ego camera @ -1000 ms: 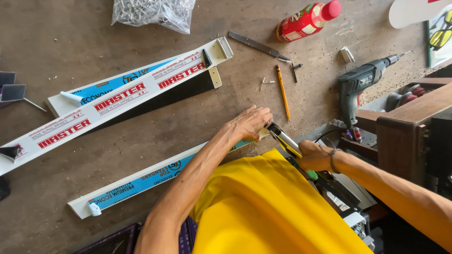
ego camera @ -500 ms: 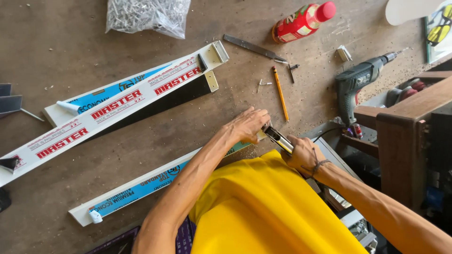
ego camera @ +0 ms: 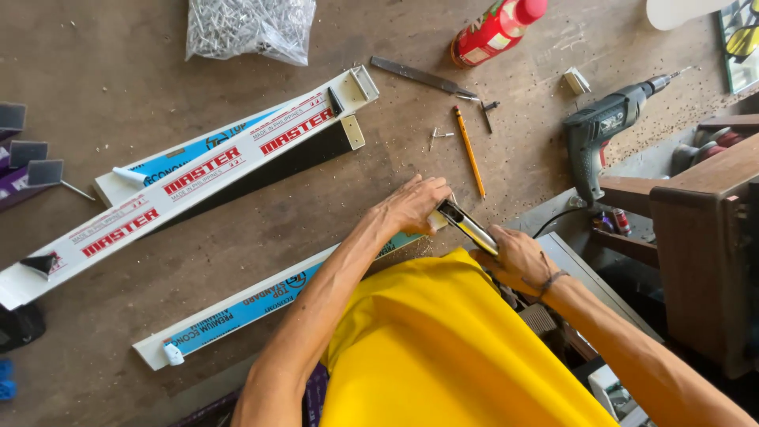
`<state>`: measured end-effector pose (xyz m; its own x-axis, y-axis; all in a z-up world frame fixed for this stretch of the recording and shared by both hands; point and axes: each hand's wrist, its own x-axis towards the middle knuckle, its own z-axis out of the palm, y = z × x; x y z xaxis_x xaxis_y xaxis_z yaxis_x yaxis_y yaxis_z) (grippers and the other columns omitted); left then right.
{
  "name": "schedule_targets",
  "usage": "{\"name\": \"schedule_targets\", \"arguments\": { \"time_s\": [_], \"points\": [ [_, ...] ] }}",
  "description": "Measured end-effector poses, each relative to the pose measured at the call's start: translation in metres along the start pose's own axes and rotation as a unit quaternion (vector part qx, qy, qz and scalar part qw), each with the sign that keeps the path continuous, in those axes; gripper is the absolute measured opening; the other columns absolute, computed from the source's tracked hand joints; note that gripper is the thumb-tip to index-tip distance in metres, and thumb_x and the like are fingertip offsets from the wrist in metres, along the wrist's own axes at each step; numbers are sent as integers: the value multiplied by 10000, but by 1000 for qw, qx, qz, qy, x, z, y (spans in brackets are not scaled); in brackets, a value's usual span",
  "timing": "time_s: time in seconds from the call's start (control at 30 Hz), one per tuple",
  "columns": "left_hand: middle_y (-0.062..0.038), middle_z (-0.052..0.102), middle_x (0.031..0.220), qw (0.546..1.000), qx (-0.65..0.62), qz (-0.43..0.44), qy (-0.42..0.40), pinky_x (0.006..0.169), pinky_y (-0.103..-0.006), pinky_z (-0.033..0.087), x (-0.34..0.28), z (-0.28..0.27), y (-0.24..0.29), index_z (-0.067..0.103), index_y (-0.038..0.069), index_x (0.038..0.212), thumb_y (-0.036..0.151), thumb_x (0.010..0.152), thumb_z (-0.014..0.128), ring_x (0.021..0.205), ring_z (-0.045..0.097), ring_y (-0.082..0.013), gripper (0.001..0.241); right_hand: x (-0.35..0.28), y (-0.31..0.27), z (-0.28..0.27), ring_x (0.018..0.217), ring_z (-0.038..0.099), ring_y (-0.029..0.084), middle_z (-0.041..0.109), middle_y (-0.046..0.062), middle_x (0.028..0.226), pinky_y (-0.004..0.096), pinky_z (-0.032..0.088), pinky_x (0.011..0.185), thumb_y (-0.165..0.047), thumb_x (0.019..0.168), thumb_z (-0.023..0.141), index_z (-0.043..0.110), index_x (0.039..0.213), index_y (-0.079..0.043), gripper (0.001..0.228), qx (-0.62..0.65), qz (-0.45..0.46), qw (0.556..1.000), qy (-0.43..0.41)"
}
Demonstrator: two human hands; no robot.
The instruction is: Measuring, marking, and assembling aluminum profiles using a rivet gun and electric drill on a workbench.
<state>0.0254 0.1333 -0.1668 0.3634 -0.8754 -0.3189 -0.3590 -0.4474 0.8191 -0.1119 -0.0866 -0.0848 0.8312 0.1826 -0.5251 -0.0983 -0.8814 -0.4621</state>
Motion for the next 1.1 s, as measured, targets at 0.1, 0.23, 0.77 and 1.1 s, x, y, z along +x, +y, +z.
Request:
{"name": "schedule_targets", "arguments": {
  "time_s": [0.1, 0.23, 0.77, 1.1],
  "points": [
    [-111, 632, 1087, 1000, -11, 0, -2, 1199, -633, 310, -3, -4, 7, 622, 29, 1289, 135, 674, 928, 1189, 626, -327, 696, -4, 14, 13, 778, 696, 476, 618, 199, 830, 575, 577, 669, -465, 901, 687, 555, 1020, -55, 447, -95, -7, 995, -38],
    [-81, 614, 1061, 1000, -18, -14, -6, 1216, -637, 266, 3, 4, 1, 614, 43, 1325, 117, 705, 933, 1171, 621, -294, 701, 2, 76, 34, 778, 743, 283, 643, 35, 796, 441, 604, 671, -495, 801, 732, 558, 956, -167, 402, -171, 9, 981, -86],
    [-94, 652, 1105, 997, -48, 15, 60, 1170, -590, 340, 2, 28, -18, 649, 65, 1220, 166, 607, 997, 1183, 619, -324, 712, 1, 39, 39, 804, 737, 441, 725, 218, 787, 526, 564, 705, -381, 814, 840, 524, 1075, -103, 494, 72, 121, 989, -41],
    [-123, 688, 1128, 944, 92, 36, 315, 846, -401, 471, -38, 60, -32, 465, 71, 1419, 750, 762, 624, 932, 638, -236, 958, -134, 96, 36, 822, 633, 343, 485, 124, 1120, 480, 522, 820, -241, 914, 664, 558, 1239, -107, 367, 80, 98, 988, 91]
  ]
}}
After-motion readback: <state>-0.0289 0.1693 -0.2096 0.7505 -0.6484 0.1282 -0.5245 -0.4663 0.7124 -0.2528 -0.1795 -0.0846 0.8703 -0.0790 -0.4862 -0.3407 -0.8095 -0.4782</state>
